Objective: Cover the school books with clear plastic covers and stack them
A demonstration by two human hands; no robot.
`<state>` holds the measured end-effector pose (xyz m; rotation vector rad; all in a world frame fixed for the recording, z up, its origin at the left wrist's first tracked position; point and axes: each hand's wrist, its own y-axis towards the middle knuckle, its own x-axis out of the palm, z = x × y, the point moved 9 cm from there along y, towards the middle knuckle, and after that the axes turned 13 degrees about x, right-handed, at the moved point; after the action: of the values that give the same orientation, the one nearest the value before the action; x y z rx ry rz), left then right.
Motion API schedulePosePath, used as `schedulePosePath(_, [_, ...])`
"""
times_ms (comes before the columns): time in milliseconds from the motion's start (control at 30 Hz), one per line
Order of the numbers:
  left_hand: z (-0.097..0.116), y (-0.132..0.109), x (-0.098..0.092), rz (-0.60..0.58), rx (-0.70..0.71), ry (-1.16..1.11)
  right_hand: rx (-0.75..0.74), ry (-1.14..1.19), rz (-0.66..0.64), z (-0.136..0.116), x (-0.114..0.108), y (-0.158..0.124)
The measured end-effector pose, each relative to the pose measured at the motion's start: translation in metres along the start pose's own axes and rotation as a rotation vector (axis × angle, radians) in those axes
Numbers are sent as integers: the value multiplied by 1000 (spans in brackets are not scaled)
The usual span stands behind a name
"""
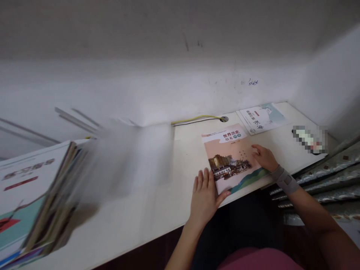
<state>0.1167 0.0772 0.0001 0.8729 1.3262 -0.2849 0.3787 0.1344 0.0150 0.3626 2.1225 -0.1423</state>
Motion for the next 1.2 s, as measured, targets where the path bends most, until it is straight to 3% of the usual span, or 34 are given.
schedulePosePath(233, [-1, -2, -5, -14, 10, 40, -112, -12, 125, 9, -18, -3])
schedulePosePath(433, [-2, -1, -6, -20, -4, 19, -140, -54, 80, 12, -10, -6])
schedulePosePath(633, [-5, 0, -1, -14, -58, -111, -126, 144, -8, -2, -18, -8])
schedulePosePath(767, [-3, 16, -20, 130, -157, -419, -230, 393, -228, -39, -16, -30])
schedulePosePath(833, [0, 28, -29, 200, -236, -702, -316, 403, -252, -63, -12, -46])
schedulePosePath(1000, [26, 50, -6, 54, -499, -1506, -380, 352, -194, -92, 5, -71])
schedulePosePath(1100, [26, 50, 6, 117, -652, -1680, -358, 352, -160, -90, 6, -74])
schedulePosePath(1200, [24, 49, 12, 170, -714, -1685, -352, 336, -126, -86, -2, -77])
